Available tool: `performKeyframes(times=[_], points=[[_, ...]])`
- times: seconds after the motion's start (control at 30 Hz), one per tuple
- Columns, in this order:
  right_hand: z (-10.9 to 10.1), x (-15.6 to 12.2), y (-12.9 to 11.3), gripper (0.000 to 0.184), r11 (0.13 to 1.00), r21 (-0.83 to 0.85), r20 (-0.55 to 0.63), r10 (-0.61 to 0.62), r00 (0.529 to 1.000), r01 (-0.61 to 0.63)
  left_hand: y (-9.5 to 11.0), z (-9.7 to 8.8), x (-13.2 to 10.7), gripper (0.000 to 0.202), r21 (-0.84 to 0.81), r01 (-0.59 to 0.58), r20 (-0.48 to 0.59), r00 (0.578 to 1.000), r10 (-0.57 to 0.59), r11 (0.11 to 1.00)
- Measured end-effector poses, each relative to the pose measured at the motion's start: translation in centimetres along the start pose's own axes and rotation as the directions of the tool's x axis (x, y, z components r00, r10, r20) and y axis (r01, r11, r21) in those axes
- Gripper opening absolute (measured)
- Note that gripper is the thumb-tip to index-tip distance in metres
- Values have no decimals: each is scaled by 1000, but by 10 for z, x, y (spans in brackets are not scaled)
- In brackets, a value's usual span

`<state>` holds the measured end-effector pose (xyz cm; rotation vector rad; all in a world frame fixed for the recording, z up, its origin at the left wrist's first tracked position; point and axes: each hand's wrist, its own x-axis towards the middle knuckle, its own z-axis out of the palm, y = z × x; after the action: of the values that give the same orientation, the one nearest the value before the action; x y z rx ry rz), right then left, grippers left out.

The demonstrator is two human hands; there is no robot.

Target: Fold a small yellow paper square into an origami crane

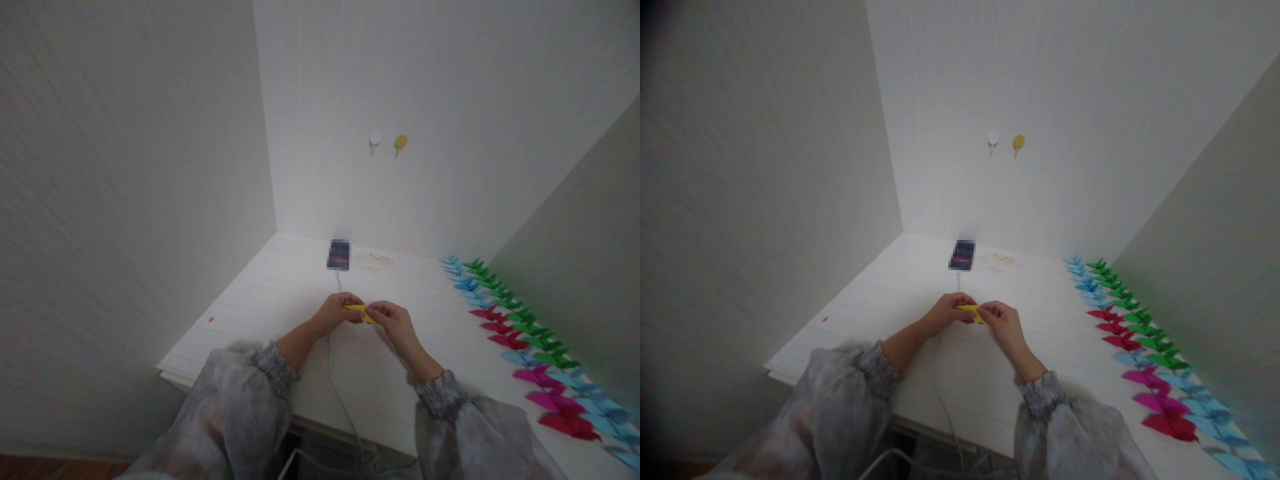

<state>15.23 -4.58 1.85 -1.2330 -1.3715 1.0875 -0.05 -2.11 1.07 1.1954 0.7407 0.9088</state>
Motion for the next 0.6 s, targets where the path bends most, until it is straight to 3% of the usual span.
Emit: performKeyframes(times=[0.1, 0.27, 0.47, 0.6], points=[[2, -2, 1, 17, 991, -123, -8, -61, 998, 60, -2, -1, 1, 39, -10, -16, -25, 1000, 16, 1000], [-1, -5, -1, 11, 868, -376, 65, -325, 943, 325, -3, -3, 1, 45, -24, -7, -38, 999, 6, 1000], [-4, -7, -6, 8, 743, -476, 168, -449, 877, 471, -1, -2, -1, 47, -14, 6, -11, 1000, -7, 1000], [-6, -8, -3, 12, 641, -502, 261, -528, 808, 581, -1, -2, -2, 47, -20, 10, 1, 1000, -10, 1000]])
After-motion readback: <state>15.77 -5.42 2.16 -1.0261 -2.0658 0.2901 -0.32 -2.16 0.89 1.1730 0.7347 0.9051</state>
